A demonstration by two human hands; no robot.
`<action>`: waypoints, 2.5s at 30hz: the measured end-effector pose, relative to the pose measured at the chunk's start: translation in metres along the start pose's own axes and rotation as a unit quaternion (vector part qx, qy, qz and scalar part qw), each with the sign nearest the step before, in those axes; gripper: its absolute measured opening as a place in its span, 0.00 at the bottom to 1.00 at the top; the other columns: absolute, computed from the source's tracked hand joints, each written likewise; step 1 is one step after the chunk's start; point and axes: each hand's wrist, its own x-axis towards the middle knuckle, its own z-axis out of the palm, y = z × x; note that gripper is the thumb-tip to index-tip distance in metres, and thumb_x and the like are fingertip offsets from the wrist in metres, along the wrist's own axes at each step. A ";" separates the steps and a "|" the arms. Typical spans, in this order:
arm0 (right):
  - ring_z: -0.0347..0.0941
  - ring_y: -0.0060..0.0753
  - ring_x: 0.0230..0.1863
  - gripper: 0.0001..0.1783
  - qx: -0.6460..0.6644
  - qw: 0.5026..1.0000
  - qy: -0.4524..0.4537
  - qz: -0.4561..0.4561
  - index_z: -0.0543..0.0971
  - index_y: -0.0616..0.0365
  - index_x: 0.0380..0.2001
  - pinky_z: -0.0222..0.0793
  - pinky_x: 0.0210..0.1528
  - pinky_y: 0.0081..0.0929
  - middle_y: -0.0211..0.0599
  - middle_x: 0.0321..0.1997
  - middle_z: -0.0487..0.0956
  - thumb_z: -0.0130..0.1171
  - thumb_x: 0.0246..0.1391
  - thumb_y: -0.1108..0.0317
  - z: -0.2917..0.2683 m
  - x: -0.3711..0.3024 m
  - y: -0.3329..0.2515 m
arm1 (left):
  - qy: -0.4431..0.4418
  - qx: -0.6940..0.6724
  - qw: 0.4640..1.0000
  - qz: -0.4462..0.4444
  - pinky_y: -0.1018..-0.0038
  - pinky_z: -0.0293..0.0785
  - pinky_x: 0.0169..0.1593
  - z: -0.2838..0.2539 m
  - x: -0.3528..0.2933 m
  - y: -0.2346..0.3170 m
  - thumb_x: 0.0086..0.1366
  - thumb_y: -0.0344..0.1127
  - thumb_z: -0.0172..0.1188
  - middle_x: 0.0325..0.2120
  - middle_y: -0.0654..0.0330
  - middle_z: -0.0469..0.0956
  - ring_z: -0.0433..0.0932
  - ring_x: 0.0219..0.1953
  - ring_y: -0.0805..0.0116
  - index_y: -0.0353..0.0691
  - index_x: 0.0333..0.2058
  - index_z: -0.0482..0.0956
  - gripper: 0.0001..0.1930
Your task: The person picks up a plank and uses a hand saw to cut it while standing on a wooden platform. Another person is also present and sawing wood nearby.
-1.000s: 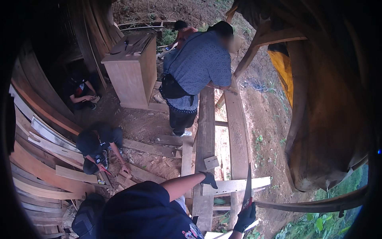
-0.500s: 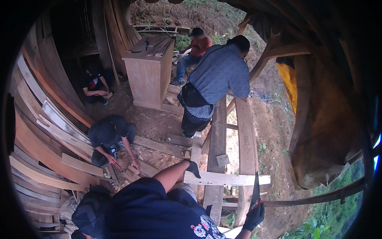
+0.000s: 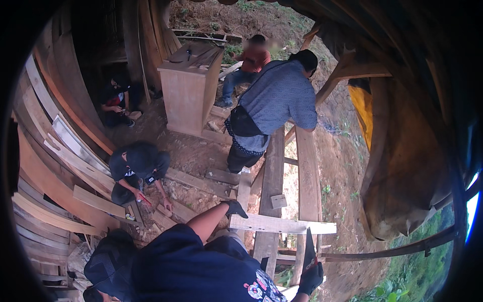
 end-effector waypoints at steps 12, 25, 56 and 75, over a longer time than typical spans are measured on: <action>0.83 0.46 0.55 0.22 -0.403 0.864 -0.123 -0.277 0.83 0.59 0.60 0.79 0.60 0.39 0.47 0.57 0.85 0.51 0.69 0.66 -0.066 0.071 0.022 | 0.077 -0.098 0.987 0.101 0.62 0.86 0.45 0.029 -0.035 -0.010 0.58 0.62 0.74 0.43 0.48 0.89 0.89 0.39 0.58 0.35 0.49 0.90 0.33; 0.76 0.28 0.61 0.24 0.058 0.982 -0.116 0.136 0.78 0.56 0.67 0.77 0.60 0.29 0.32 0.63 0.81 0.51 0.74 0.60 -0.042 0.061 -0.023 | 0.226 -0.079 0.963 0.124 0.59 0.81 0.51 0.068 -0.028 -0.041 0.61 0.77 0.59 0.32 0.49 0.89 0.88 0.43 0.51 0.39 0.32 0.91 0.39; 0.75 0.34 0.66 0.27 0.082 0.982 -0.097 0.142 0.73 0.60 0.72 0.72 0.66 0.33 0.38 0.70 0.77 0.48 0.76 0.62 -0.087 0.073 0.055 | 0.248 -0.177 0.951 0.058 0.60 0.79 0.49 0.064 -0.025 -0.013 0.73 0.71 0.50 0.34 0.53 0.91 0.89 0.37 0.58 0.38 0.38 0.91 0.38; 0.79 0.29 0.53 0.28 0.140 0.973 -0.023 0.183 0.76 0.55 0.71 0.74 0.57 0.28 0.34 0.62 0.81 0.53 0.73 0.56 -0.070 -0.001 0.049 | 0.286 0.049 0.956 0.033 0.56 0.79 0.46 0.066 0.007 -0.067 0.81 0.57 0.42 0.32 0.51 0.89 0.89 0.37 0.55 0.44 0.52 0.83 0.27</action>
